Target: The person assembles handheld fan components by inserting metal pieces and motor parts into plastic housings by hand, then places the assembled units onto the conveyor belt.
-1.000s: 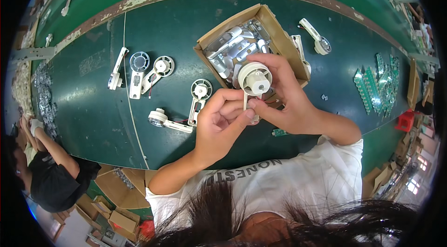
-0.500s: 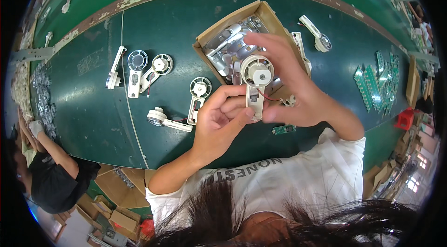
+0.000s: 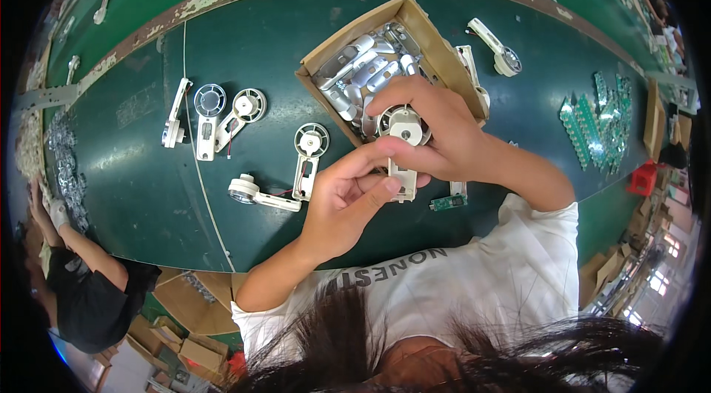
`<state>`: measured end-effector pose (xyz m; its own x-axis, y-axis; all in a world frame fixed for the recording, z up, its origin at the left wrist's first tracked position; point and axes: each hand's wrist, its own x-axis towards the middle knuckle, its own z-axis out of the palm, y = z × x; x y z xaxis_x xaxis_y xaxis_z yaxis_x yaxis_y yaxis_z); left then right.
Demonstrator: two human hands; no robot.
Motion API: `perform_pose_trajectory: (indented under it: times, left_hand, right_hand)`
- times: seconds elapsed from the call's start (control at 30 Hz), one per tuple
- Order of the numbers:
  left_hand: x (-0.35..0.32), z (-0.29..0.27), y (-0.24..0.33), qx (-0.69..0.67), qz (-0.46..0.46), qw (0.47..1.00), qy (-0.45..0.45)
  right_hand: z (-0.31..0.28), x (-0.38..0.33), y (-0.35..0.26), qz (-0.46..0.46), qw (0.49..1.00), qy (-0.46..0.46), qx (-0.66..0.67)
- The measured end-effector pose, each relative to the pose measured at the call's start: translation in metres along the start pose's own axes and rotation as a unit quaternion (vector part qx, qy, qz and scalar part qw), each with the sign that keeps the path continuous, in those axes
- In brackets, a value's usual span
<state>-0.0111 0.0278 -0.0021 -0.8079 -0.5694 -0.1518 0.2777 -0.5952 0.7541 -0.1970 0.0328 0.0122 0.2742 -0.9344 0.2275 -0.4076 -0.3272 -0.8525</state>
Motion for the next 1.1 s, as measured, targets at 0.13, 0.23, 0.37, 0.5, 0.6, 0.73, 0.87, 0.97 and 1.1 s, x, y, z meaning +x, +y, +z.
perform_pose_trajectory:
  times: [0.13,0.23,0.37,0.5,0.6,0.73,0.87,0.97,1.1]
  left_hand:
    - [0.001,0.003,0.003,-0.015,-0.026,0.999,0.012]
    - [0.0,0.004,0.006,0.005,-0.017,1.0,-0.005]
    - [-0.002,0.005,0.003,0.019,0.0,1.0,-0.011]
    - [-0.004,0.002,0.011,0.012,-0.065,0.998,-0.021]
    - [-0.004,0.007,0.009,0.042,-0.042,0.998,-0.034]
    - [-0.003,0.004,0.007,0.054,-0.034,0.997,-0.051]
    - [-0.002,0.004,0.003,0.077,0.001,0.996,-0.043]
    - [0.0,0.003,0.001,0.101,0.044,0.993,-0.042]
    - [0.0,0.002,0.002,0.111,0.047,0.993,-0.018]
  right_hand:
    - [0.002,-0.002,-0.001,0.007,1.0,0.008,0.011]
    - [0.004,-0.004,0.001,0.005,0.998,0.028,0.05]
    - [0.008,-0.004,0.003,-0.013,0.994,0.065,0.088]
    - [0.006,-0.004,-0.002,0.049,0.993,0.034,0.097]
    - [0.007,-0.004,0.002,-0.056,0.997,0.044,0.033]
    - [0.005,-0.006,0.001,0.007,0.995,0.028,0.099]
    - [0.007,0.0,-0.003,0.032,0.993,0.038,0.106]
    - [-0.003,0.004,-0.013,0.053,0.987,-0.021,0.149]
    - [-0.015,0.003,-0.017,0.022,0.995,-0.044,0.087]
